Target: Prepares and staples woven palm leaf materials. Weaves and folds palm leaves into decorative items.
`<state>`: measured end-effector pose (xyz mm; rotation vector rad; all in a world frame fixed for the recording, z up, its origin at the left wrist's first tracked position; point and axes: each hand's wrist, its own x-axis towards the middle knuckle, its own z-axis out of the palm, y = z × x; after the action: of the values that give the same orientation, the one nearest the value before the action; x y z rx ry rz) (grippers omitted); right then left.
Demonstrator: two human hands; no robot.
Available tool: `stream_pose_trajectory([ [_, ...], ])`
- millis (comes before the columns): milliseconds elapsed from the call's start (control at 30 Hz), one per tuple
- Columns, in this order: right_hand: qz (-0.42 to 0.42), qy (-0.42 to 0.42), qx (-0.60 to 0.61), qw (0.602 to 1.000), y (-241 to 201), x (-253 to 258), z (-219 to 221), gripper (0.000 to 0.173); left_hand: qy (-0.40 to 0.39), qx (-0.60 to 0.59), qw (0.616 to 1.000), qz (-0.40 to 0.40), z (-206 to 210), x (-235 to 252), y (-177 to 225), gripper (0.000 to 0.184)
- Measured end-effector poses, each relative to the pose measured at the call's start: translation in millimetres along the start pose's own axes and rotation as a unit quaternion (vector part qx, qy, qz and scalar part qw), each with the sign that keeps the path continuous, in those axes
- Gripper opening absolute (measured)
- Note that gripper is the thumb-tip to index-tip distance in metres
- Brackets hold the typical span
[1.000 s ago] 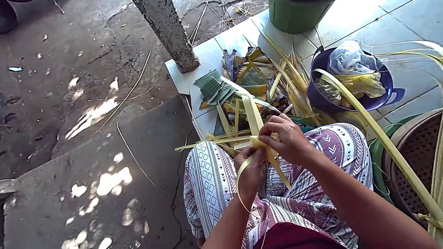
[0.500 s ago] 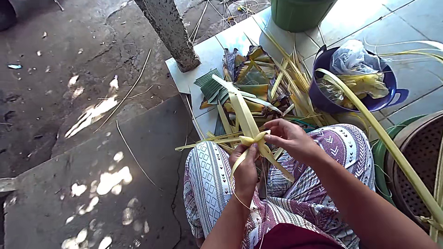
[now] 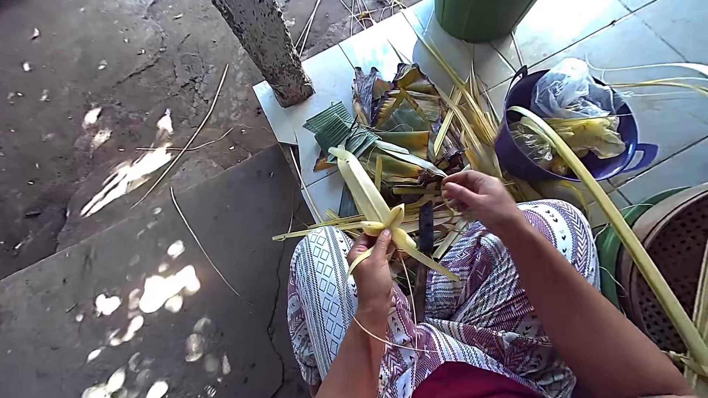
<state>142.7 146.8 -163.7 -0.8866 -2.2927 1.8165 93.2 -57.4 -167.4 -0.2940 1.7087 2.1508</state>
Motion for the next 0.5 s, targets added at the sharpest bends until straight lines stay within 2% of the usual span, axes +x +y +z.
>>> stream_pose_trajectory([
  [233, -0.032, 0.143, -0.043, 0.988, 22, -4, -82, 0.022, 0.047, -0.019, 0.999, -0.015, -5, 14, 12, 0.01],
  [400, -0.054, 0.324, -0.054, 0.943, 7, -9, -153, 0.024, 0.038, 0.003, 0.999, -0.002, 1, 20, 16, 0.014],
  [467, -0.062, 0.351, -0.055, 0.933, 4, -9, -175, 0.024, 0.046, 0.001, 0.999, -0.009, 5, 23, 20, 0.016],
  [500, -0.068, 0.338, -0.063, 0.937, 0, -9, -179, 0.024, 0.046, 0.003, 0.999, -0.012, 7, 24, 22, 0.017],
])
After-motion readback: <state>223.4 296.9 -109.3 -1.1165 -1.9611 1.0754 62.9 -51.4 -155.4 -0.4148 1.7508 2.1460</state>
